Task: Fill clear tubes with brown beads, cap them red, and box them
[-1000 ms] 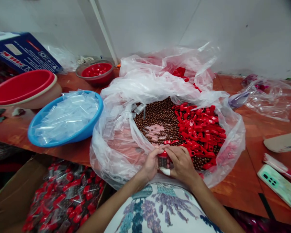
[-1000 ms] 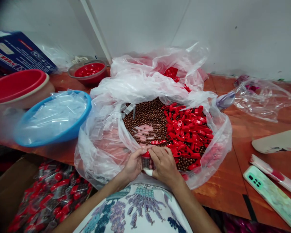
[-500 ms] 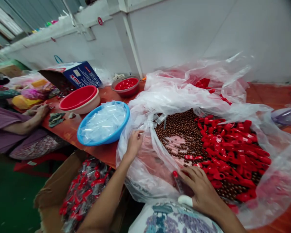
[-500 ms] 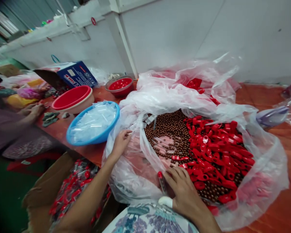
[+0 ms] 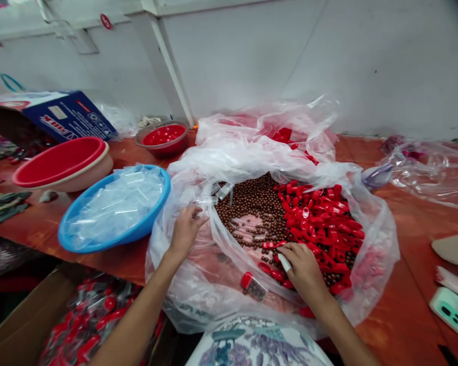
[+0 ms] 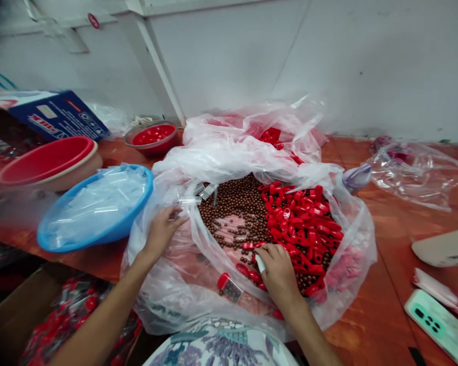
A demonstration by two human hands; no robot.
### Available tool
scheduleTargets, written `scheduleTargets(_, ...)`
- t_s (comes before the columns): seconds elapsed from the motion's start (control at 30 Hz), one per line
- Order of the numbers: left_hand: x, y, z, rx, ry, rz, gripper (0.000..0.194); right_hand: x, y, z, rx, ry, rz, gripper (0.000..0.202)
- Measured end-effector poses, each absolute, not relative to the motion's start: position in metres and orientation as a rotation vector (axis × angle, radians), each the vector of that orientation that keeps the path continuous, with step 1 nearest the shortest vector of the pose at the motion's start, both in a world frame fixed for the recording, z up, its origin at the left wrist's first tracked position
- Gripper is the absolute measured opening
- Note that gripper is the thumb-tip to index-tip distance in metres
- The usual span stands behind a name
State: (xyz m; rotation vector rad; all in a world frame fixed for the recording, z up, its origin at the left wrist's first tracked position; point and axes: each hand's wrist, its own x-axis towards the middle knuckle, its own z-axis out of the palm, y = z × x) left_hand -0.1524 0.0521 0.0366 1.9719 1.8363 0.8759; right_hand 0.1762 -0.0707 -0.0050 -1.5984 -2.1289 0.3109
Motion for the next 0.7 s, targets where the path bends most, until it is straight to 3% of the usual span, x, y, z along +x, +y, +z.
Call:
scheduleTargets(0.27,-0.080,0.047,0.029,1.370,1.228,0.777,0.052,0.148,-0.050,-0.004,-1.623,-2.328,0.145,0.033)
scheduleTargets(0.47,-0.061,0.059,0.009,1.691,1.290,0.675,0.029,0.151,-0.069,-0.001,-1.595,-2.219,0.221,0.023)
scheduleTargets(0.7,-0.041,0.079,0.005,1.902,1.348,0.620,0.023,0.164,-0.085,-0.018,-1.485,-2.001,0.314,0.028)
